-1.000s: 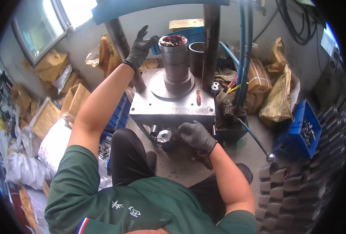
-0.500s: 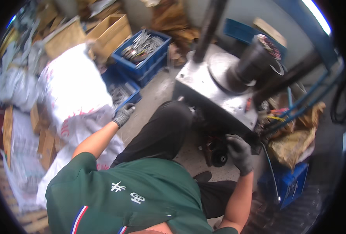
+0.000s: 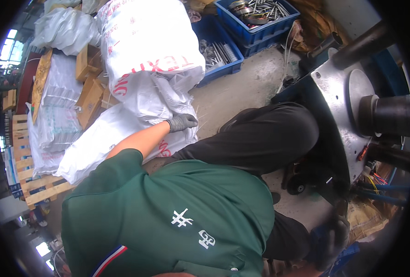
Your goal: Assemble an electric motor stator and prepare wires for connection using a press and screwdriver.
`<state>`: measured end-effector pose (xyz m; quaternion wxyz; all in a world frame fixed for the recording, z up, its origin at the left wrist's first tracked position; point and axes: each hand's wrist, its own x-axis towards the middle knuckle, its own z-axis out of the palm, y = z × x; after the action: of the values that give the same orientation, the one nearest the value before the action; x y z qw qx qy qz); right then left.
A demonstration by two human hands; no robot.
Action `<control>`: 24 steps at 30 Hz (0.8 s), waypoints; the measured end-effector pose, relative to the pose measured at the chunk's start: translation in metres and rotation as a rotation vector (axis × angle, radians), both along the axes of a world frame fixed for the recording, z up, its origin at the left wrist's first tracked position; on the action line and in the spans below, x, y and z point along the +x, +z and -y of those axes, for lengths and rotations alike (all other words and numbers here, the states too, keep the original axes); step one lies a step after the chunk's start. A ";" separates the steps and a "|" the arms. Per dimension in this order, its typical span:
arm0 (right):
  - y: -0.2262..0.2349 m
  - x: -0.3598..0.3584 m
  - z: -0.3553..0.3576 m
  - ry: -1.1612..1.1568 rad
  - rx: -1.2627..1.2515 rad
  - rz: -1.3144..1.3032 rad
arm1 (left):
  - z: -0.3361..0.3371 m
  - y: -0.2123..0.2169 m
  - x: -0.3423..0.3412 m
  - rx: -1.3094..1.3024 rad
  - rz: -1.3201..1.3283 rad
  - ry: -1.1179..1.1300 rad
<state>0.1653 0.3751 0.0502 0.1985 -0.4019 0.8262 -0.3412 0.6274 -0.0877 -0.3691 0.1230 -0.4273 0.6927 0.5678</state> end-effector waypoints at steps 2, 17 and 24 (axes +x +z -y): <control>-0.008 0.001 -0.007 -0.064 -0.011 0.023 | 0.004 0.024 0.017 0.167 0.090 0.045; -0.160 -0.092 -0.058 -0.133 0.294 0.542 | 0.001 0.006 0.142 -0.656 0.340 -0.203; -0.158 -0.091 -0.056 -0.167 0.392 0.487 | -0.006 -0.002 0.123 -0.181 0.707 -0.692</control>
<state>0.0739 0.4309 -0.1083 0.4356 -0.1933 0.8345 -0.2766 0.7508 -0.0813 -0.3710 0.4936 -0.3477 0.7563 0.2519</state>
